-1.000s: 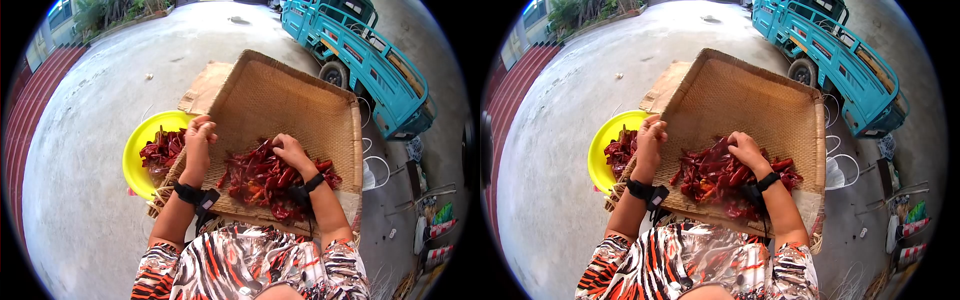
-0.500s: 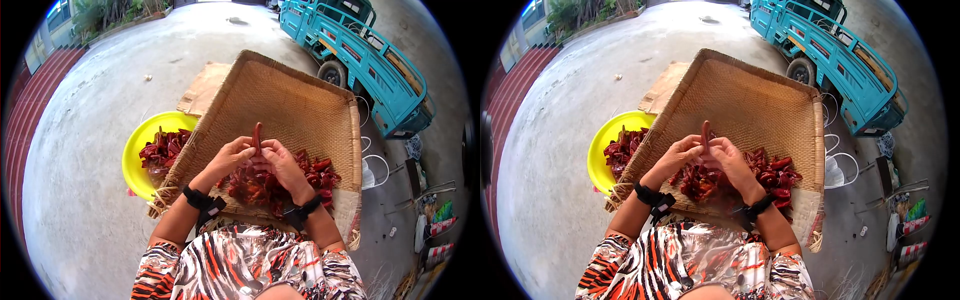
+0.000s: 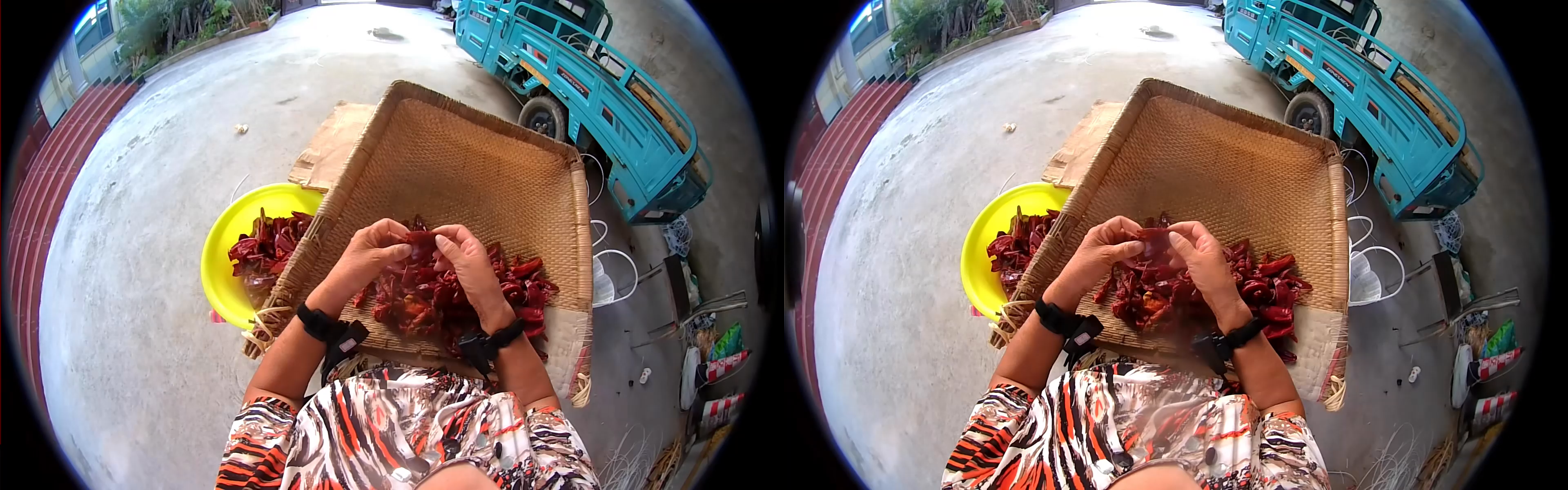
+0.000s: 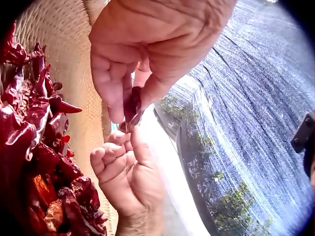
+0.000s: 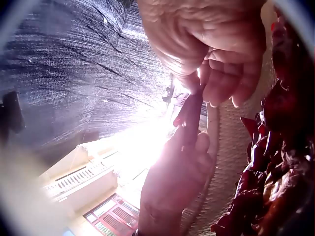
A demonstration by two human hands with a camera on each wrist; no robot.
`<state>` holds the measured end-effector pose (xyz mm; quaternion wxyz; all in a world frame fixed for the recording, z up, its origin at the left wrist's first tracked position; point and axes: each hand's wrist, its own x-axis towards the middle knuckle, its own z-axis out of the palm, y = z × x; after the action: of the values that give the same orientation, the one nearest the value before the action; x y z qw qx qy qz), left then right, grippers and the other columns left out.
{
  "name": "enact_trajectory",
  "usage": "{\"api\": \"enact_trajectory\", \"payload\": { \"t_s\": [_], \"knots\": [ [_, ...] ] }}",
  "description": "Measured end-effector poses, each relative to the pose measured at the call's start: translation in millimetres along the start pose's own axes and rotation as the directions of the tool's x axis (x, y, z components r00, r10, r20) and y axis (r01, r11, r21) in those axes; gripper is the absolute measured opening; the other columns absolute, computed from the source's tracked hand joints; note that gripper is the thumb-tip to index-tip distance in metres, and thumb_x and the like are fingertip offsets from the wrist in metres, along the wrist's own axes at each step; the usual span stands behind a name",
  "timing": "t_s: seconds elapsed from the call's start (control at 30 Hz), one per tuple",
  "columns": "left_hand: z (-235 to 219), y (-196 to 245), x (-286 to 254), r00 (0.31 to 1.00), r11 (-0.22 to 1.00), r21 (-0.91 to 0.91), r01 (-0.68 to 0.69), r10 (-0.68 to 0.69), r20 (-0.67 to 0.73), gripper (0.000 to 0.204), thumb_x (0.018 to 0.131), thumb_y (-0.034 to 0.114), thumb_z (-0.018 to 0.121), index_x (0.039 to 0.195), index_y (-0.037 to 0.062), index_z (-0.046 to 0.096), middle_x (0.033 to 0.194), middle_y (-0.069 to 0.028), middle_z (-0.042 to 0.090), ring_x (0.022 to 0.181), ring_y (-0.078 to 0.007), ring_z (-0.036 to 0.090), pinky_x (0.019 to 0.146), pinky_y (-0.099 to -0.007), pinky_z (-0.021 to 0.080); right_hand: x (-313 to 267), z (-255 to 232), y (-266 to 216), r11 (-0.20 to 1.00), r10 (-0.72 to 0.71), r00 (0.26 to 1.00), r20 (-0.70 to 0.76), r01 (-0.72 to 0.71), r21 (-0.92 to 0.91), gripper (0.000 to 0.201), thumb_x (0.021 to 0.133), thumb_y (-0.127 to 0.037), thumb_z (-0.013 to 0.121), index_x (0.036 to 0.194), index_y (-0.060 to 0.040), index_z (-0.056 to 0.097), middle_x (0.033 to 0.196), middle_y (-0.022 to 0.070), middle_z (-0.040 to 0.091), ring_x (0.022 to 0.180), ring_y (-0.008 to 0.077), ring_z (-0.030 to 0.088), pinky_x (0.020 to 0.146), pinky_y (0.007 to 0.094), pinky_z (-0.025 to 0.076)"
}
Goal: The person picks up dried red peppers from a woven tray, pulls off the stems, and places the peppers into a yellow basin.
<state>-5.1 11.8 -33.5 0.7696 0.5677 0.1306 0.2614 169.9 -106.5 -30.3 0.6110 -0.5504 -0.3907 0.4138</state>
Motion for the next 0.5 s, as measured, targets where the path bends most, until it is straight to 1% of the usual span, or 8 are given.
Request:
{"api": "enact_trajectory", "payload": {
  "t_s": [0.1, 0.17, 0.2, 0.27, 0.3, 0.37, 0.43, 0.5],
  "knots": [
    [-1, 10, -4, 0.988, 0.991, -0.105, 0.084, -0.069, 0.139, 0.015, 0.090, 0.009, 0.067, 0.104, 0.0058, 0.060, 0.093, -0.0007, 0.066, 0.079, -0.0058, 0.061, 0.070, -0.0204, 0.053, -1, 6, 1, 0.998, 0.062, 0.995, 0.074, -0.063, 0.011, 0.020, 0.096, -0.019, 0.060, 0.112, -0.0071, 0.060, 0.095, 0.0001, 0.064, 0.081, 0.0058, 0.059, 0.068, 0.0208, 0.049],
    [7, 12, -3, 0.996, 0.991, -0.137, 0.009, 0.003, 0.087, 0.016, 0.090, 0.009, 0.067, 0.104, 0.0059, 0.060, 0.094, -0.0010, 0.066, 0.078, -0.0060, 0.061, 0.069, -0.0217, 0.054, -5, 18, -4, 0.995, 0.098, 0.985, 0.144, -0.098, -0.005, 0.017, 0.095, -0.017, 0.059, 0.110, -0.0077, 0.061, 0.096, 0.0002, 0.065, 0.081, 0.0053, 0.060, 0.067, 0.0208, 0.050],
    [9, 12, -3, 0.997, 0.988, -0.151, -0.031, 0.040, 0.058, 0.016, 0.090, 0.009, 0.066, 0.105, 0.0059, 0.059, 0.094, -0.0011, 0.066, 0.077, -0.0061, 0.061, 0.069, -0.0223, 0.054, -4, 16, -5, 0.985, 0.152, 0.974, 0.166, -0.137, -0.102, 0.015, 0.092, -0.008, 0.059, 0.106, -0.0046, 0.063, 0.096, 0.0002, 0.064, 0.087, 0.0065, 0.061, 0.069, 0.0215, 0.052],
    [5, 8, -1, 0.977, 0.988, -0.003, -0.154, 0.152, -0.152, 0.017, 0.091, 0.008, 0.064, 0.107, 0.0054, 0.058, 0.094, -0.0013, 0.066, 0.074, -0.0055, 0.057, 0.067, -0.0218, 0.051, 4, 10, 7, 0.978, 0.038, 0.991, 0.125, -0.011, -0.210, 0.017, 0.093, -0.012, 0.059, 0.107, -0.0044, 0.062, 0.096, 0.0018, 0.066, 0.083, 0.0080, 0.062, 0.068, 0.0229, 0.052],
    [4, 7, -1, 0.944, 0.976, 0.080, -0.201, 0.215, -0.250, 0.017, 0.091, 0.007, 0.062, 0.108, 0.0051, 0.058, 0.094, -0.0014, 0.066, 0.072, -0.0052, 0.056, 0.066, -0.0216, 0.050, 9, 8, 12, 0.963, -0.019, 0.994, 0.111, 0.048, -0.265, 0.018, 0.093, -0.014, 0.060, 0.108, -0.0042, 0.062, 0.096, 0.0026, 0.067, 0.082, 0.0088, 0.063, 0.068, 0.0237, 0.052],
    [2, 11, -2, 0.806, 0.931, 0.176, -0.319, 0.364, -0.468, 0.028, 0.093, 0.007, 0.057, 0.120, 0.0054, 0.050, 0.096, -0.0038, 0.060, 0.073, -0.0064, 0.053, 0.062, -0.0213, 0.047, 15, -2, 15, 0.862, -0.063, 0.993, 0.101, 0.105, -0.496, 0.018, 0.090, -0.013, 0.061, 0.105, -0.0048, 0.062, 0.095, 0.0068, 0.066, 0.086, 0.0172, 0.064, 0.076, 0.0303, 0.052],
    [-5, 13, 1, 0.630, 0.918, 0.194, -0.345, 0.380, -0.677, 0.033, 0.096, 0.011, 0.057, 0.127, 0.0089, 0.045, 0.097, -0.0026, 0.058, 0.067, -0.0061, 0.053, 0.060, -0.0189, 0.042, 17, -7, 14, 0.690, -0.175, 0.972, 0.154, 0.233, -0.685, 0.018, 0.087, -0.012, 0.061, 0.105, -0.0062, 0.063, 0.097, 0.0093, 0.065, 0.090, 0.0228, 0.064, 0.082, 0.0342, 0.052],
    [-14, 16, 3, 0.525, 0.896, 0.144, -0.419, 0.368, -0.767, 0.036, 0.098, 0.012, 0.054, 0.130, 0.0095, 0.039, 0.100, -0.0049, 0.058, 0.067, -0.0079, 0.054, 0.058, -0.0195, 0.042, 21, -7, 10, 0.529, -0.224, 0.957, 0.183, 0.277, -0.802, 0.020, 0.085, -0.011, 0.062, 0.104, -0.0080, 0.063, 0.099, 0.0111, 0.064, 0.096, 0.0278, 0.062, 0.086, 0.0376, 0.050]
  ]
}}
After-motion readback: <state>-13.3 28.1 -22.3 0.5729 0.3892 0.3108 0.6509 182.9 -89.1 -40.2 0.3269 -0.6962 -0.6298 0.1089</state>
